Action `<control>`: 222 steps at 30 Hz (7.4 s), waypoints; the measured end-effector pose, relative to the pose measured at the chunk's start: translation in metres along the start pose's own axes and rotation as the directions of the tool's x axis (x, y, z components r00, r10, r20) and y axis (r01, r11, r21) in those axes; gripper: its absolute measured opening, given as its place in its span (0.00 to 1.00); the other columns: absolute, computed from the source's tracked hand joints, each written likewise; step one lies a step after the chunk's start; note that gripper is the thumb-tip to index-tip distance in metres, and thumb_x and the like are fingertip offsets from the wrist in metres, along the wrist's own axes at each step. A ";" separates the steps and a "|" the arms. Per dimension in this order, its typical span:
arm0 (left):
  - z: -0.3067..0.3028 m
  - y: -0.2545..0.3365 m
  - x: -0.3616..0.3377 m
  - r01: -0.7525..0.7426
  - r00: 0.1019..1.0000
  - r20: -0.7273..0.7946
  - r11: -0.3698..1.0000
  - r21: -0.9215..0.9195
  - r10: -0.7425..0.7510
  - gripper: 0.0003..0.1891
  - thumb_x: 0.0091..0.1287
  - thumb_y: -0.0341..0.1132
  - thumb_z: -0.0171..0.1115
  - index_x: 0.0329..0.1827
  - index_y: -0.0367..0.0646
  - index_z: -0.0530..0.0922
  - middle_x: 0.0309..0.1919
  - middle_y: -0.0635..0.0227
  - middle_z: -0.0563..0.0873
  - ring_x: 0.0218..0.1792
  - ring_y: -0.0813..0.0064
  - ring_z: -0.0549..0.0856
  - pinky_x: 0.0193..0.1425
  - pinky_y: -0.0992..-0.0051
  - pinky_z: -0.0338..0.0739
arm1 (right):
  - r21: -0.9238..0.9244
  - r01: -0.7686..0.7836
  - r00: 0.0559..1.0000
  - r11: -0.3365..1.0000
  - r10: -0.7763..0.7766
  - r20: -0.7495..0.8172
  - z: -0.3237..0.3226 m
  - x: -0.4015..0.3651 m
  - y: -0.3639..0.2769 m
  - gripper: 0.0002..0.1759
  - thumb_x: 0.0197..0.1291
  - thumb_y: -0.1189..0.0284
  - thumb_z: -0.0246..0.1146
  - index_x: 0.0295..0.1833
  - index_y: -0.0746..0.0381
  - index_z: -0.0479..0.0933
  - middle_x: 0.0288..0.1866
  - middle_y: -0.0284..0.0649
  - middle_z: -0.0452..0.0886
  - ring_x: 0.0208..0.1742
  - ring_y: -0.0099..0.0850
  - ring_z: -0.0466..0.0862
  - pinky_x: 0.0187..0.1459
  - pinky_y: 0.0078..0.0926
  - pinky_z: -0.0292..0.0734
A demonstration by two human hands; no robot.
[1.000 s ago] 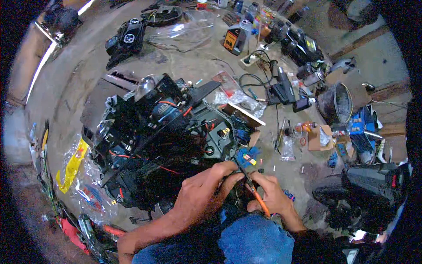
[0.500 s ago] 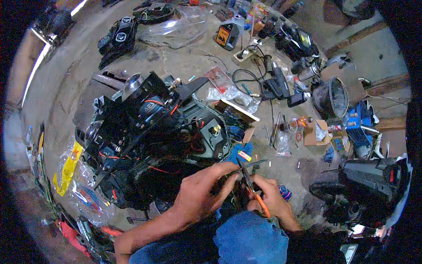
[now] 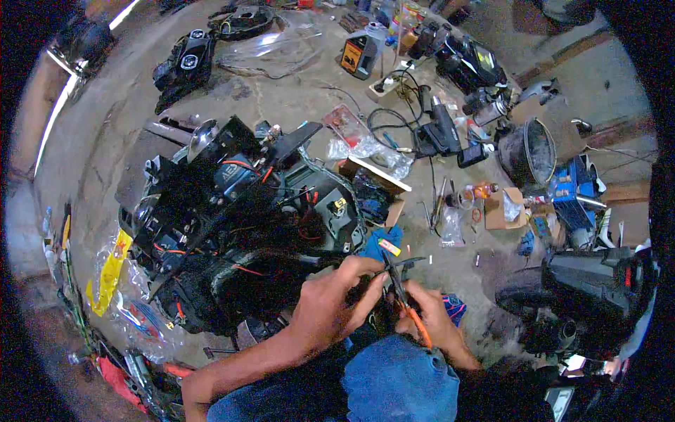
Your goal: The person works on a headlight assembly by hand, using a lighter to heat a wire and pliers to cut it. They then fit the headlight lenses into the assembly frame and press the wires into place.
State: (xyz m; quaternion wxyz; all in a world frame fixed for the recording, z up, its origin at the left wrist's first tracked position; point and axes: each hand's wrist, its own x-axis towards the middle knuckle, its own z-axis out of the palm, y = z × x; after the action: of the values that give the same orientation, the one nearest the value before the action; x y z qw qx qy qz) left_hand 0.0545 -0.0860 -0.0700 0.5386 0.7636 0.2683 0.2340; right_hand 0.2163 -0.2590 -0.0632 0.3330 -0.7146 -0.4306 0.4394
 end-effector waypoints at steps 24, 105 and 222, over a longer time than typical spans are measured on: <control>0.024 -0.013 0.002 0.009 0.995 0.095 0.999 0.045 -0.014 0.12 0.74 0.36 0.74 0.54 0.44 0.82 0.39 0.59 0.92 0.34 0.63 0.93 0.38 0.66 0.88 | 0.148 -0.279 0.940 0.949 0.301 -0.159 0.017 -0.023 0.053 0.19 0.65 0.71 0.76 0.58 0.62 0.80 0.37 0.38 0.87 0.36 0.25 0.83 0.40 0.31 0.81; -0.081 0.023 0.031 0.036 0.948 -0.310 0.939 0.342 0.077 0.09 0.77 0.31 0.70 0.56 0.46 0.83 0.29 0.57 0.89 0.28 0.61 0.91 0.32 0.63 0.81 | -0.044 0.440 0.787 0.897 -0.409 -0.462 0.024 0.135 -0.120 0.11 0.70 0.82 0.71 0.56 0.70 0.85 0.50 0.43 0.93 0.38 0.24 0.90 0.41 0.23 0.87; -0.146 0.053 0.080 -0.262 0.960 0.109 0.685 0.680 0.259 0.07 0.68 0.36 0.70 0.37 0.45 0.81 0.28 0.57 0.88 0.29 0.52 0.91 0.32 0.55 0.85 | -0.015 0.532 0.595 0.847 -0.386 -0.705 0.081 0.158 -0.111 0.09 0.59 0.79 0.80 0.44 0.64 0.89 0.36 0.32 0.78 0.36 0.21 0.75 0.38 0.20 0.70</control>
State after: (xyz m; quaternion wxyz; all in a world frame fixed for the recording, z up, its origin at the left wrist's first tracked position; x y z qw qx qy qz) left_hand 0.0283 0.0541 0.0315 0.1788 0.9391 0.2236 0.1902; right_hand 0.1450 -0.0630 -0.0541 0.6381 -0.6519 -0.4011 0.0833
